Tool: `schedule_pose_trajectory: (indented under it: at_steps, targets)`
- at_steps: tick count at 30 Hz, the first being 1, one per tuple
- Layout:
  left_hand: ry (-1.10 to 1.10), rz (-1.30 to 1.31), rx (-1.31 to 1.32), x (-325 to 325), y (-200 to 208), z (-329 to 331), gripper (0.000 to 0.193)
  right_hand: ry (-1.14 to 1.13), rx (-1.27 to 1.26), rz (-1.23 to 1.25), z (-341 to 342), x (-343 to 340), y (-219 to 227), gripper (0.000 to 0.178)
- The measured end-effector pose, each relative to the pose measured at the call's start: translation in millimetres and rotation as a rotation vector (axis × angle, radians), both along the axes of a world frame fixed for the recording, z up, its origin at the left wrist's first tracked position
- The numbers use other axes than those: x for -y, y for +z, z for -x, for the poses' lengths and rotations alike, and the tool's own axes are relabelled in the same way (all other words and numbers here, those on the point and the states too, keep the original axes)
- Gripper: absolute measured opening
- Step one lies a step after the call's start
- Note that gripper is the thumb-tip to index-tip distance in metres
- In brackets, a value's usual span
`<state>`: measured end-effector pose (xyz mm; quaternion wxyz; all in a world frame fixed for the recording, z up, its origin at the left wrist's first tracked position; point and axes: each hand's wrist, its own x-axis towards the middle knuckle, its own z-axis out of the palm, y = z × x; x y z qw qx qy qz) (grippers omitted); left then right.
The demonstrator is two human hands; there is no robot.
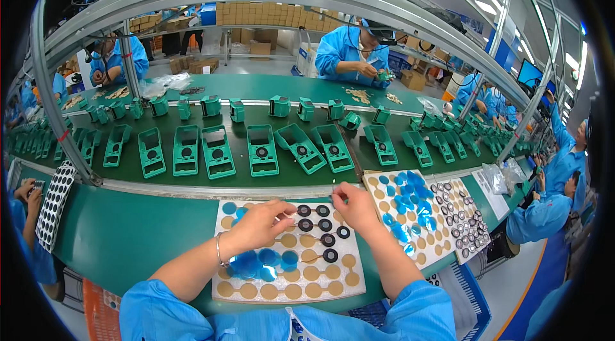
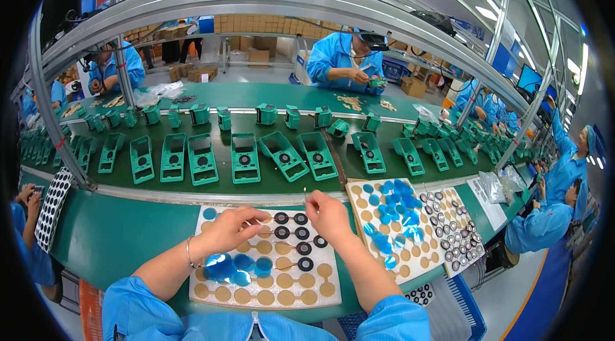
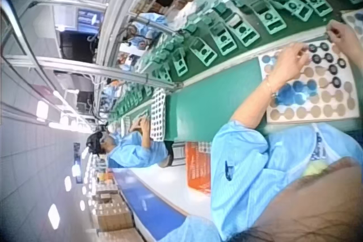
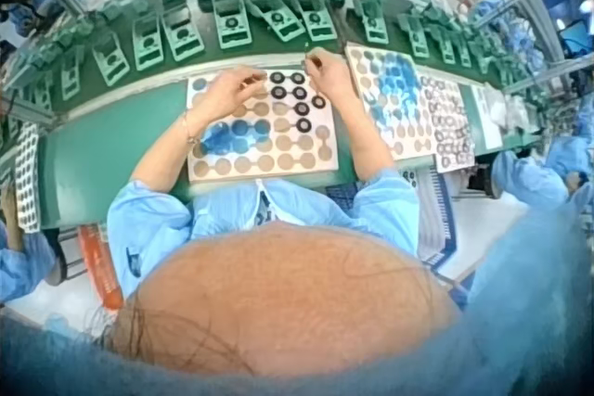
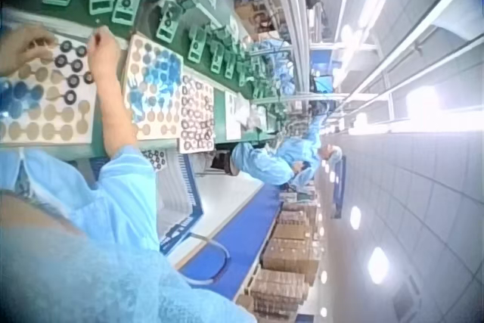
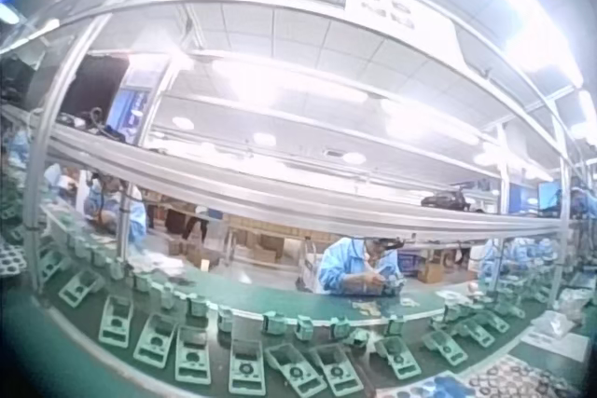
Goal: The person assembles rubber rings into a green plastic chassis by hand, taking the rings from component trays and inserting them into the chassis.
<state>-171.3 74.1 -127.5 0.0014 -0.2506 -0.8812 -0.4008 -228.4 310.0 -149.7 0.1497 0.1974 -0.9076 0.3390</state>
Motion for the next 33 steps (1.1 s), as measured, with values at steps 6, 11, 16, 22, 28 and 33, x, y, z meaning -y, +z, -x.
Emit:
schedule_pose_trajectory:
  at_steps: [6, 11, 16, 22, 28, 33]
  targets:
    - [-0.064, -0.706, 0.499, -8, -24, 8, 0.036, 0.267, 0.386, 0.561, -17, 46, -15, 0.008]
    - [-0.061, -0.827, 0.590, -9, -35, 13, 0.032, 0.252, 0.007, 0.418, -28, 50, -24, 0.012]
    - [-0.013, -0.925, 0.785, -8, -43, 10, 0.030, 0.293, -0.287, 0.085, -42, 55, -20, 0.015]
    - [0.022, -0.985, 0.833, -4, -41, 9, 0.027, 0.381, -0.230, 0.053, -44, 50, -12, 0.026]
    - [0.037, -0.967, 0.873, 2, -38, 10, 0.021, 0.390, -0.252, 0.047, -42, 50, -13, 0.033]
    - [0.083, -0.822, 0.817, 7, -41, 10, 0.016, 0.397, -0.282, 0.025, -43, 52, -13, 0.042]
